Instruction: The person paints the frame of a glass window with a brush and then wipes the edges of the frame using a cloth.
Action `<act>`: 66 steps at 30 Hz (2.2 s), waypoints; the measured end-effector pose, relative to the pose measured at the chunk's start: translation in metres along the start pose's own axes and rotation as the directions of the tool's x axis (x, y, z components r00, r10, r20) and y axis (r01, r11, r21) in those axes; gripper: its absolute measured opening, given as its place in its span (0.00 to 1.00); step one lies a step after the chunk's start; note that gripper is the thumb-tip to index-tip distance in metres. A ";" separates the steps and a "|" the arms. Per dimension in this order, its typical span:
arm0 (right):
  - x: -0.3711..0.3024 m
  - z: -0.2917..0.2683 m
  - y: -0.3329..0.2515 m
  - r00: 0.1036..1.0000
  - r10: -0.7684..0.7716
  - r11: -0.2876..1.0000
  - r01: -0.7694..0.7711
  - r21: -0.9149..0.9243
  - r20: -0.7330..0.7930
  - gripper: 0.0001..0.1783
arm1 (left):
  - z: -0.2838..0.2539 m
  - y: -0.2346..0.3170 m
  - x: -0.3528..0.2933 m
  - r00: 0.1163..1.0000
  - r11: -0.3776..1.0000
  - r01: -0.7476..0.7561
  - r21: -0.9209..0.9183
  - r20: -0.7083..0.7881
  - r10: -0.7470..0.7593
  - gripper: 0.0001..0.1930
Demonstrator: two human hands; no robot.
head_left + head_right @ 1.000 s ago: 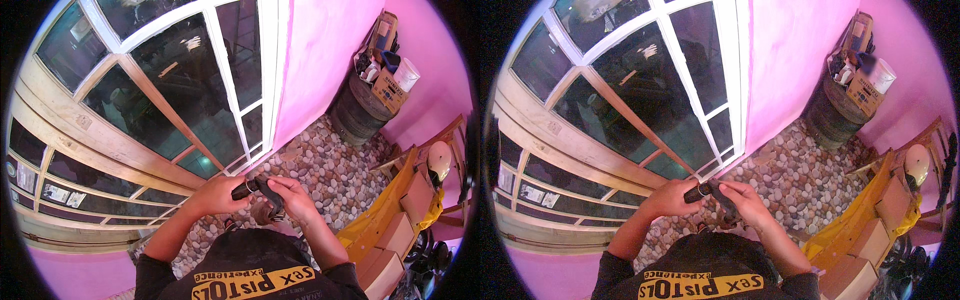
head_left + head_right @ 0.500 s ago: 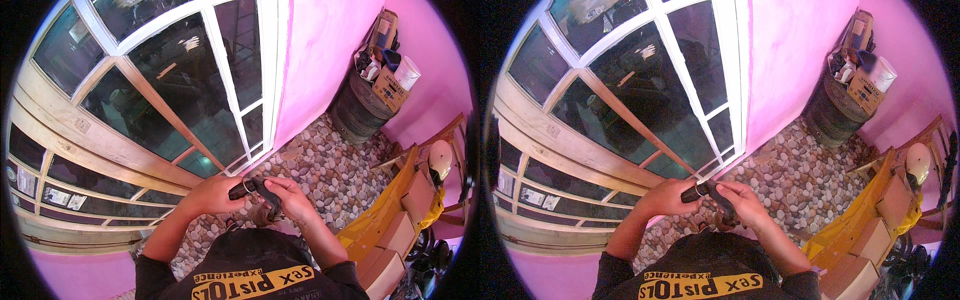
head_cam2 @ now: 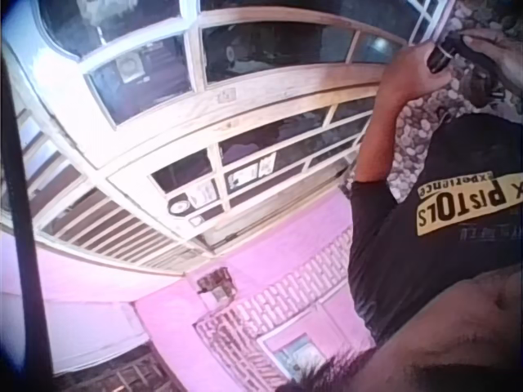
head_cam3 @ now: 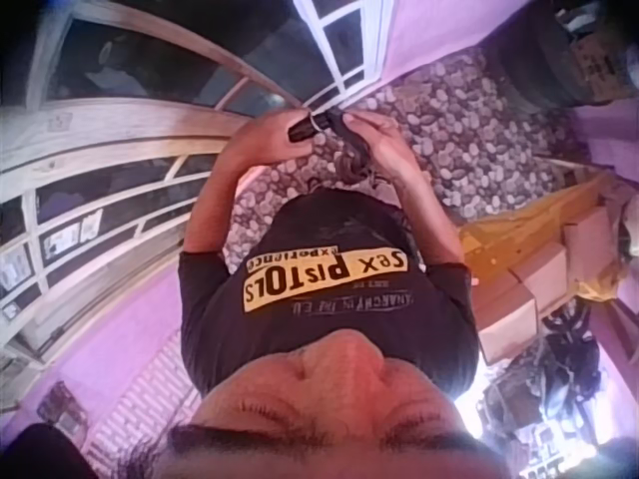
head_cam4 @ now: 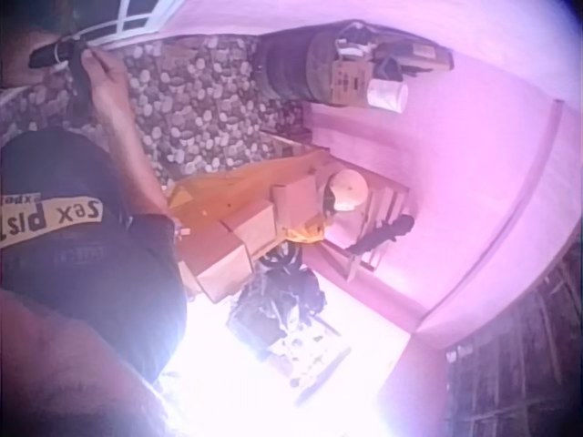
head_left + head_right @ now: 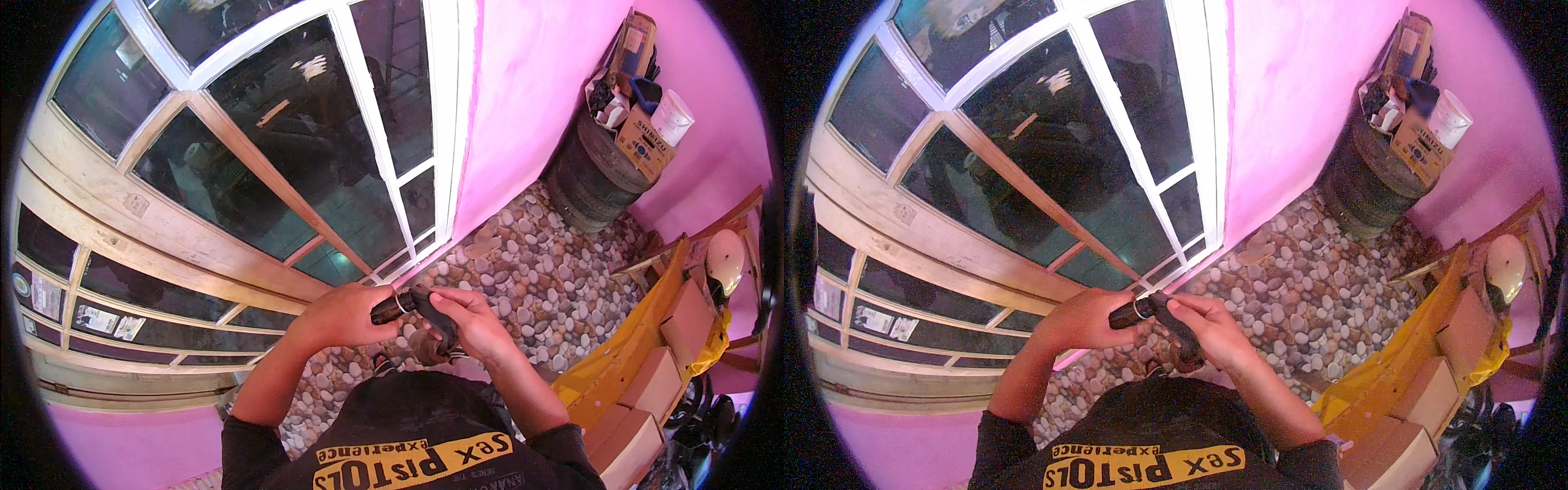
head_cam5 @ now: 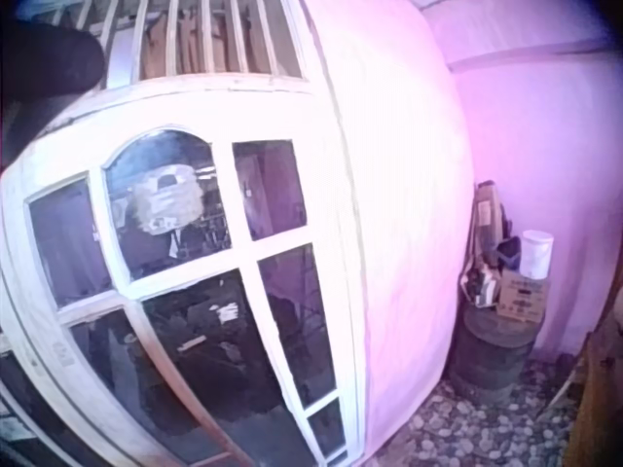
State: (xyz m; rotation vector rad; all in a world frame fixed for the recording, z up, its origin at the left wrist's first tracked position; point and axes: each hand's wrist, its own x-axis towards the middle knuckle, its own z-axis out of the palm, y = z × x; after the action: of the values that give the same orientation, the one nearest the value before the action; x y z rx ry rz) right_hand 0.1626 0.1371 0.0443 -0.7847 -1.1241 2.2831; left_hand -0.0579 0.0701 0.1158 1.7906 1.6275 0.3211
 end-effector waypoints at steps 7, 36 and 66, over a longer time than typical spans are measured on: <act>0.001 0.000 0.001 1.000 -0.002 1.000 0.002 0.027 0.014 0.17 | 0.000 -0.001 0.001 1.000 0.999 -0.001 0.032 0.013 0.001 0.19; 0.011 0.008 -0.006 0.997 -0.019 0.987 0.029 0.158 -0.069 0.14 | 0.038 -0.036 -0.002 0.939 0.968 -0.160 -0.195 -0.333 0.088 0.21; 0.083 -0.009 -0.051 0.932 -0.264 0.925 0.171 0.338 0.249 0.28 | 0.064 -0.047 0.022 0.805 0.830 -0.316 -0.461 -0.593 -0.023 0.13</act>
State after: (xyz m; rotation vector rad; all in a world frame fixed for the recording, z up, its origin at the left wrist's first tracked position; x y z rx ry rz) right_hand 0.1170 0.2221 0.0583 -0.1919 -0.8824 2.3473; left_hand -0.0520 0.0695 0.0330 1.4352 1.5396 1.3850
